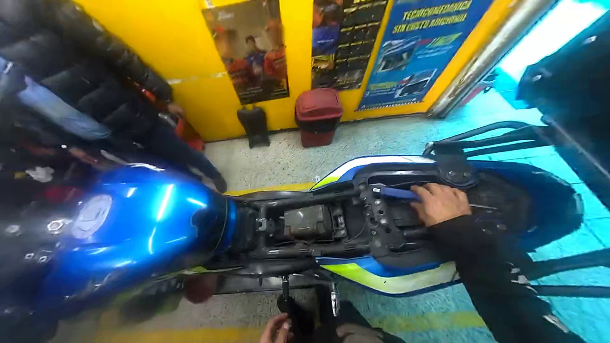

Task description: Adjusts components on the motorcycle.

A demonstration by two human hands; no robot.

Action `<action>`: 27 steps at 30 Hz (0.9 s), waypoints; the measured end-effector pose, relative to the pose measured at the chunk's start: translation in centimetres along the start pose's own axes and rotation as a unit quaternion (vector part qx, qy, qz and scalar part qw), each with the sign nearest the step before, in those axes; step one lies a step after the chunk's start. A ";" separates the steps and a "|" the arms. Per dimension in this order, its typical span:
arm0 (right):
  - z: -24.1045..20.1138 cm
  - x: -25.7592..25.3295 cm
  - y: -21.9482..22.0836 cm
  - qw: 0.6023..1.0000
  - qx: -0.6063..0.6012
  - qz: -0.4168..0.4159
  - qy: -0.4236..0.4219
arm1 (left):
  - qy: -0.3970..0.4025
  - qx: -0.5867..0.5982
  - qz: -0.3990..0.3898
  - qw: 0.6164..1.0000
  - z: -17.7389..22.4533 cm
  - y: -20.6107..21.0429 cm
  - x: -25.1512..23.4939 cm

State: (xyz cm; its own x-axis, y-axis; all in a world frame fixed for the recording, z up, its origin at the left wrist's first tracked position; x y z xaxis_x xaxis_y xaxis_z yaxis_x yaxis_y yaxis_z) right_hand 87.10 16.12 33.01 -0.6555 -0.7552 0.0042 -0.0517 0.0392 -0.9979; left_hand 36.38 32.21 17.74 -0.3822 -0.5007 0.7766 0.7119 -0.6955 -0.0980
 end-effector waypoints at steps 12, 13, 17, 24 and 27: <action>-9.3 4.3 1.0 0.995 -0.025 0.096 -0.030 | -0.183 0.528 -0.002 0.829 2.9 4.4 -9.2; -11.5 4.1 1.5 0.994 -0.027 0.091 -0.061 | -0.181 0.564 -0.009 0.806 3.3 6.3 -10.0; -25.2 5.8 4.8 0.956 -0.127 -0.063 -0.256 | -0.172 0.661 0.051 0.729 10.3 8.5 -4.7; -32.5 5.9 12.1 0.934 -0.100 -0.212 -0.271 | -0.182 0.658 0.116 0.721 18.2 4.3 4.1; -33.7 6.8 11.9 0.940 -0.071 -0.223 -0.250 | -0.178 0.644 0.134 0.732 18.5 3.4 3.9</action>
Point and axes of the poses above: each hand's wrist, its own x-axis away from the middle knuckle, its own y-axis out of the palm, z = x × y, the point moved 4 cm from there along -x, towards the middle knuckle, and after that the axes turned 10 degrees about -y, right-handed, at the moved point
